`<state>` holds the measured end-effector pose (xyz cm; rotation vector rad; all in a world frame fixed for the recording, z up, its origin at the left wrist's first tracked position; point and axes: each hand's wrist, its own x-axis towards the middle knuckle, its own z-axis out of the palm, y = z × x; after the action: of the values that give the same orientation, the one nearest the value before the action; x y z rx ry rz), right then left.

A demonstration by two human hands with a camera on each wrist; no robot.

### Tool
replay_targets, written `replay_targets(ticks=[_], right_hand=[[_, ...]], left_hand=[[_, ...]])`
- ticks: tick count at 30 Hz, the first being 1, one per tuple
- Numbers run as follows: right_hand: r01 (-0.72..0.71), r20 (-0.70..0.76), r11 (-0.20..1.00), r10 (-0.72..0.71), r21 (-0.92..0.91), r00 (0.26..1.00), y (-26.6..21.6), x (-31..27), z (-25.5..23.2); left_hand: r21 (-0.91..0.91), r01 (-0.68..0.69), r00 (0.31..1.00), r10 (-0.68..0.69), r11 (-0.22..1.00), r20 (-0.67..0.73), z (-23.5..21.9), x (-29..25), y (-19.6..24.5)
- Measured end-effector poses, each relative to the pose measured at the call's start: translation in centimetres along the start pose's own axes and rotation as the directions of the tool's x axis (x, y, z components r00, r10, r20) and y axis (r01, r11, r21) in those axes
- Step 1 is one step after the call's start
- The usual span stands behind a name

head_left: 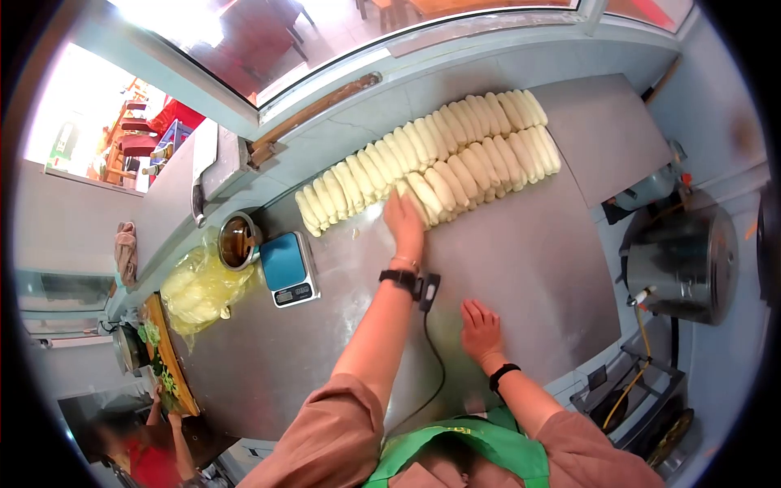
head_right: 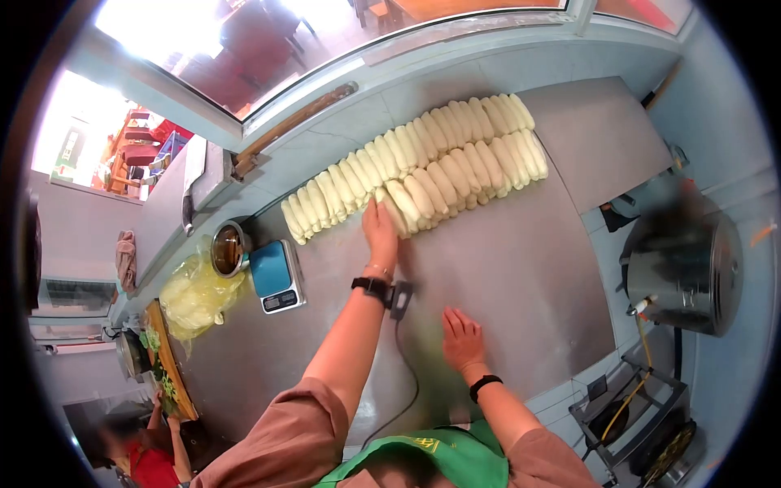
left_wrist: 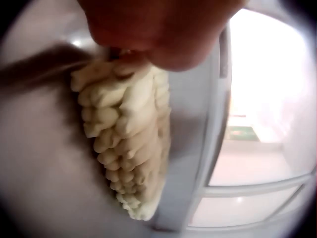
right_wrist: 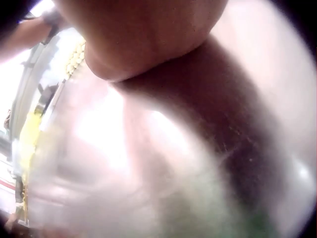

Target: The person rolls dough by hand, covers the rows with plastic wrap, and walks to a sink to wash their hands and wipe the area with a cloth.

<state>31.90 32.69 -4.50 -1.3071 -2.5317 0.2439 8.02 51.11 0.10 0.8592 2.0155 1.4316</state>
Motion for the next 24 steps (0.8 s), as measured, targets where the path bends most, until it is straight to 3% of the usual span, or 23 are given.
replay_targets(ticks=[2, 3, 7, 9, 10, 12, 13, 15, 19, 21, 22, 24], right_hand=[[-0.004, 0.002, 1.000, 0.004, 0.006, 1.000, 0.1, 0.1, 0.0], [-0.002, 0.005, 1.000, 0.002, 0.007, 1.000, 0.2, 0.2, -0.2], [-0.008, 0.028, 0.998, 0.006, 0.056, 1.000, 0.1, 0.4, -1.2], [-0.007, 0.035, 0.998, 0.005, 0.067, 0.999, 0.3, 0.5, -1.3], [-0.008, 0.026, 0.997, 0.006, 0.073, 1.000, 0.4, 0.4, -1.1], [-0.019, 0.021, 0.996, 0.018, 0.083, 1.000, 0.0, 0.5, -1.4], [-0.020, 0.034, 0.994, 0.017, 0.105, 0.999, 0.0, 0.4, -1.7], [-0.016, 0.040, 0.993, 0.011, 0.120, 0.999, 0.3, 0.7, -1.8], [0.001, 0.029, 0.994, -0.004, 0.108, 1.000, 0.5, 0.2, -1.2], [-0.013, 0.020, 0.993, 0.011, 0.120, 1.000, 0.3, 0.4, -1.3], [-0.012, 0.021, 0.992, 0.010, 0.128, 1.000, 0.3, 0.4, -1.4], [-0.013, 0.019, 0.991, 0.010, 0.133, 1.000, 0.3, 0.3, -1.4]], left_hand=[[0.163, -0.292, 0.941, 0.314, 0.942, -0.128, 3.6, 0.2, -1.5], [0.205, -0.308, 0.934, 0.336, 0.929, -0.122, 4.3, -0.3, -2.2], [0.248, -0.211, 0.976, 0.220, 0.946, -0.008, 2.7, -1.5, -1.0], [0.002, -0.165, 0.970, 0.162, 0.986, 0.180, 1.3, -1.3, 0.0], [0.001, -0.169, 0.969, 0.166, 0.986, 0.181, 1.5, -1.1, 0.6], [0.091, -0.134, 0.991, 0.136, 0.987, -0.017, 1.7, -1.1, -0.3], [0.094, -0.131, 0.991, 0.133, 0.987, -0.014, 2.5, -1.3, -0.7], [0.387, -0.258, 0.958, 0.287, 0.885, -0.019, 5.1, -1.0, -0.5], [0.409, -0.345, 0.924, 0.383, 0.845, -0.011, 4.5, -0.8, -1.0], [0.338, -0.410, 0.912, 0.388, 0.847, 0.135, 3.0, -0.8, -1.1], [0.336, -0.418, 0.909, 0.393, 0.844, 0.141, 3.2, -0.8, -1.0], [0.548, -0.487, 0.869, 0.442, 0.680, 0.225, 3.5, -1.1, 0.3]])
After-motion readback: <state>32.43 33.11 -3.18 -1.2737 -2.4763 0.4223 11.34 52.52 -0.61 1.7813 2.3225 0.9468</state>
